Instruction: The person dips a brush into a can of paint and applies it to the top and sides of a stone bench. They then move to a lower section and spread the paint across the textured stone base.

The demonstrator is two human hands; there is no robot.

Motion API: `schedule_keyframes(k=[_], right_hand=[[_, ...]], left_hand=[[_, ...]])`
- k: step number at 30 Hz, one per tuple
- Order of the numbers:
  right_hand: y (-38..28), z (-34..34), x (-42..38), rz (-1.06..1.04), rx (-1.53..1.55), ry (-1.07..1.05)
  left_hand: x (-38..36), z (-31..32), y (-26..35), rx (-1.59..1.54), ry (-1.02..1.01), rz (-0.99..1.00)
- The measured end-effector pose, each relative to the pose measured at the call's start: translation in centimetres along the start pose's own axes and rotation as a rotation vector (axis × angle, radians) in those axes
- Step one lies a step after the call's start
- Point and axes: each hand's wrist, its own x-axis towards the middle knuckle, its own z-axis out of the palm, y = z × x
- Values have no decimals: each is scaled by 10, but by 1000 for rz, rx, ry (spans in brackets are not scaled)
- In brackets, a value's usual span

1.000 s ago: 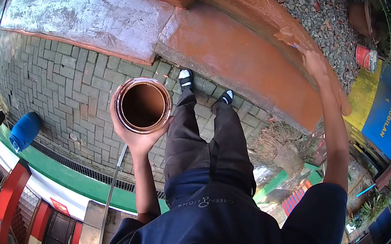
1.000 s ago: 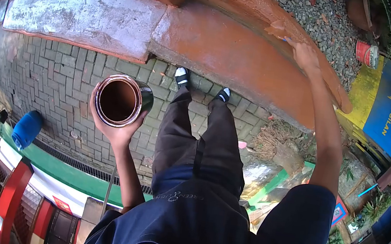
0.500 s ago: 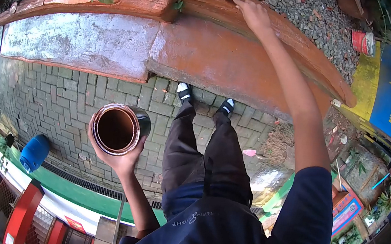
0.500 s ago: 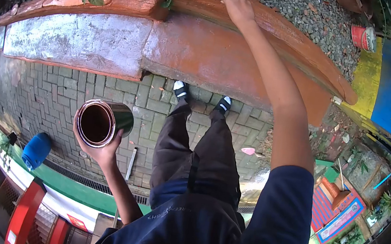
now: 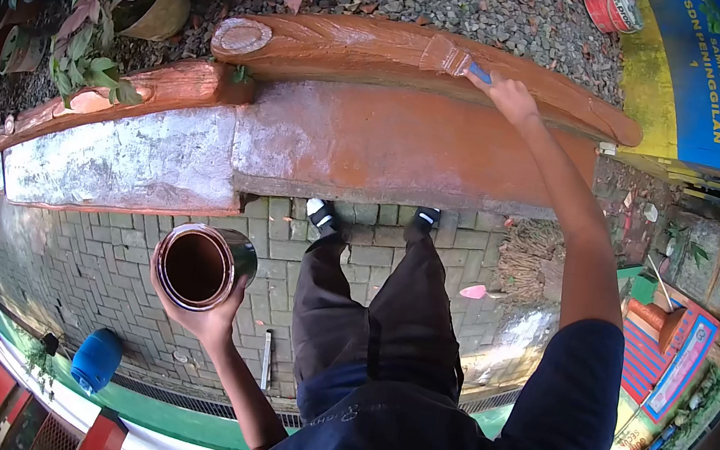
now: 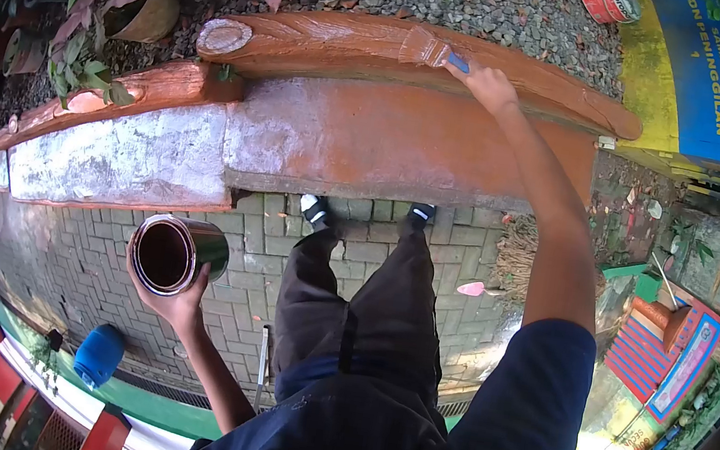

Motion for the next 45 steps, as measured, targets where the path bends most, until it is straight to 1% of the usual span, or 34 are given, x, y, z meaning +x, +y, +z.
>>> schedule_keyframes(k=[3,5,7,8,10,14,16,17,19,21,22,24,25,27,28,30,31,32,33,34,36,37,38,39,40,41,43,44,45], right_hand=[[32,27,-27,9,0,-31],[60,43,-42,-2,-2,-37],[90,57,-62,-24,12,-74],[106,65,-71,-13,6,-74],[137,84,-86,-69,33,-103],[194,133,-136,-43,51,-134],[225,162,-163,-23,4,-27],[241,177,-178,-16,10,-35],[272,199,-216,48,-66,-95],[303,216,-258,110,-26,-206],[315,232,-277,123,-24,-219],[326,253,-306,269,-114,-334],[327,260,-313,271,-118,-338],[320,275,-327,450,-64,-422],[320,283,-333,448,-66,-429],[315,297,-344,643,84,-446],[310,310,-350,651,75,-450],[306,323,-356,713,74,-435],[314,329,-365,773,65,-422],[319,323,-368,781,42,-430],[314,311,-372,743,15,-362],[330,326,-387,751,6,-377],[352,342,-397,764,-84,-507],[367,358,-404,771,-172,-633],[376,340,-402,949,-113,-623],[389,335,-406,934,-121,-625],[403,335,-428,1509,182,-289],[408,340,-430,1511,181,-298],[413,345,-427,1514,273,-253]], left_hand=[[-16,26,17,-21,-7,10],[-30,45,29,55,-10,14],[-46,69,43,35,-26,2],[-53,84,50,10,-45,-10],[-68,116,62,-5,-67,-16],[-97,182,87,-42,-148,-31],[-107,218,102,-40,-201,-34],[-113,235,110,-40,-214,-33],[-119,268,122,-85,-257,-21],[-125,299,127,-95,-290,27],[-129,310,128,-133,-329,-1],[-137,327,130,-154,-408,-65],[-138,336,133,-159,-411,-67],[-141,344,138,-200,-469,-54],[-141,345,138,-192,-482,-44],[-139,338,140,-181,-490,-49],[-137,335,141,-178,-491,-43],[-135,332,138,-190,-488,-34],[-131,327,131,-135,-522,-8],[-130,324,125,-101,-513,6],[-130,321,116,-42,-505,15],[-128,321,112,-15,-504,16],[-127,322,106,6,-507,33],[-127,323,103,16,-509,12],[-127,325,100,34,-492,7],[-130,329,98,53,-470,-1],[-133,341,95,57,-480,18],[-138,347,92,61,-446,30],[-140,351,90,63,-413,44]])
